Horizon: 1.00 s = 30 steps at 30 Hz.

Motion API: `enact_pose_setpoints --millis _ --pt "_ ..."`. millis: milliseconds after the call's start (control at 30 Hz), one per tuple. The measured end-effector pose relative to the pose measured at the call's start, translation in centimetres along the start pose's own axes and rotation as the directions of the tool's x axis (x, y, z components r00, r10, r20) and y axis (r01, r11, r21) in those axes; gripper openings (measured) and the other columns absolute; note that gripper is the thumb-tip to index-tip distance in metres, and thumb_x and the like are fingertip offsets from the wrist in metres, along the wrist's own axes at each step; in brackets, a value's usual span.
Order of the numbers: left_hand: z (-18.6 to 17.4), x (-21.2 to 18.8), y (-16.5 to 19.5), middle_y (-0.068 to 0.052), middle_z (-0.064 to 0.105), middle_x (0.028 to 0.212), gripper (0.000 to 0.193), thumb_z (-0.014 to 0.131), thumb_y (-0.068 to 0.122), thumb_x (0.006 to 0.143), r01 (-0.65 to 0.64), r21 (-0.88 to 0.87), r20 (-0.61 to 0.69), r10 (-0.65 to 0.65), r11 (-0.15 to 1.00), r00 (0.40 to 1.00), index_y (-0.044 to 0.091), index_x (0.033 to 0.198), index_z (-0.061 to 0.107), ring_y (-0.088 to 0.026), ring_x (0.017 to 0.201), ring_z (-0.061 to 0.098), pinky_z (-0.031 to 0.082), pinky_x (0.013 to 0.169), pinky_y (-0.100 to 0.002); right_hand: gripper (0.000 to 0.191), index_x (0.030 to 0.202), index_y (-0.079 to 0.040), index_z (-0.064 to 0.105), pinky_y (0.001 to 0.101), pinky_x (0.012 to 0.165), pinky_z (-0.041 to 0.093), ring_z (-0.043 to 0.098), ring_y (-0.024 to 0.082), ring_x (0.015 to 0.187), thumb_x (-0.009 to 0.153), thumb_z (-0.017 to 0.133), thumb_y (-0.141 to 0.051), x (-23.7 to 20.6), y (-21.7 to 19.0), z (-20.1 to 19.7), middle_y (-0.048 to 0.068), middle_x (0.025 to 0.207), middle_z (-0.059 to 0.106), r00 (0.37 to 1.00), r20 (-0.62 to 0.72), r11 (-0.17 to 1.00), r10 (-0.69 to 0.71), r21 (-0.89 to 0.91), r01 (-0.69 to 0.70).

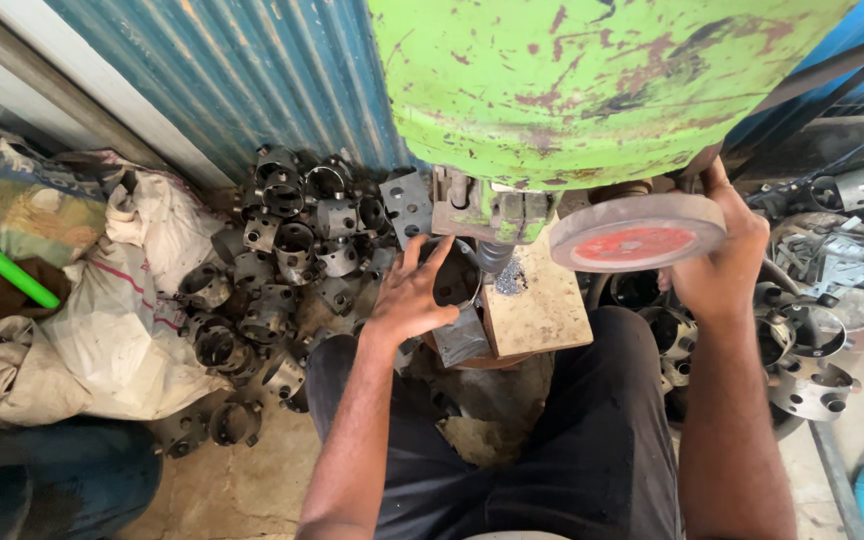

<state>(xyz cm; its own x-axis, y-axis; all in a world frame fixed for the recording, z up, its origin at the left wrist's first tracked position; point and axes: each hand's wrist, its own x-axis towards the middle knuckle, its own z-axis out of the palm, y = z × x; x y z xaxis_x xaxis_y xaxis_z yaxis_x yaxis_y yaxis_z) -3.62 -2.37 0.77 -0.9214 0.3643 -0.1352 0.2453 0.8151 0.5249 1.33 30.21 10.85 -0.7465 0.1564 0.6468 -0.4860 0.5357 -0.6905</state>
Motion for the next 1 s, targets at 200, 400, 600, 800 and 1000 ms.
enact_pose_setpoints --millis 200,400,600,800,1000 --pt "-0.1 0.1 0.3 -0.014 0.025 0.16 0.11 0.083 0.031 0.061 0.023 0.003 0.007 -0.023 1.0 1.0 0.023 0.159 0.034 -0.046 0.139 0.039 0.038 0.115 -0.052 0.063 0.151 0.007 0.056 0.0203 0.059 0.046 0.058 0.004 0.06 0.091 0.064 -0.007 -0.3 0.0 -0.1 0.005 0.081 0.07 0.978 -0.01 0.973 0.209 0.104 -0.207" --pt "0.3 0.4 0.2 -0.015 0.033 0.155 0.109 0.087 0.04 0.06 -0.03 0.039 -0.088 0.034 0.999 0.996 0.023 0.156 0.038 -0.043 0.136 0.045 0.04 0.113 -0.052 0.061 0.153 0.01 0.053 0.0225 0.051 0.044 0.056 0.005 0.054 0.095 0.061 -0.006 0.0 -0.6 0.0 0.003 0.079 0.068 0.99 0.042 0.982 0.136 0.127 -0.14" --pt "0.5 0.4 0.5 -0.013 0.035 0.155 0.108 0.089 0.04 0.06 -0.022 0.058 -0.106 0.028 0.998 0.994 0.025 0.155 0.039 -0.042 0.135 0.047 0.04 0.112 -0.052 0.061 0.154 0.011 0.05 0.0231 0.053 0.045 0.059 0.007 0.057 0.097 0.061 -0.004 0.2 -0.9 0.0 0.006 0.086 0.071 0.998 0.036 0.996 0.049 0.072 -0.051" --pt "0.4 0.4 0.5 -0.013 0.034 0.155 0.11 0.089 0.038 0.059 -0.003 0.044 -0.092 0.007 0.999 0.996 0.028 0.156 0.039 -0.041 0.134 0.047 0.04 0.111 -0.053 0.058 0.155 0.011 0.049 0.0226 0.07 0.053 0.068 0.01 0.074 0.1 0.062 -0.005 -0.5 1.1 -0.2 0.009 0.096 0.075 0.996 0.018 0.994 -0.092 -0.049 0.093" --pt "1.0 0.2 0.0 -0.013 0.038 0.156 0.106 0.087 0.042 0.061 -0.035 0.032 -0.131 0.039 0.999 0.991 0.029 0.155 0.041 -0.041 0.135 0.049 0.042 0.113 -0.053 0.056 0.156 0.008 0.049 0.0241 0.078 0.054 0.067 0.011 0.084 0.104 0.066 -0.007 -1.2 6.8 2.0 0.01 0.094 0.074 0.998 -0.056 0.999 -0.031 0.024 0.032"
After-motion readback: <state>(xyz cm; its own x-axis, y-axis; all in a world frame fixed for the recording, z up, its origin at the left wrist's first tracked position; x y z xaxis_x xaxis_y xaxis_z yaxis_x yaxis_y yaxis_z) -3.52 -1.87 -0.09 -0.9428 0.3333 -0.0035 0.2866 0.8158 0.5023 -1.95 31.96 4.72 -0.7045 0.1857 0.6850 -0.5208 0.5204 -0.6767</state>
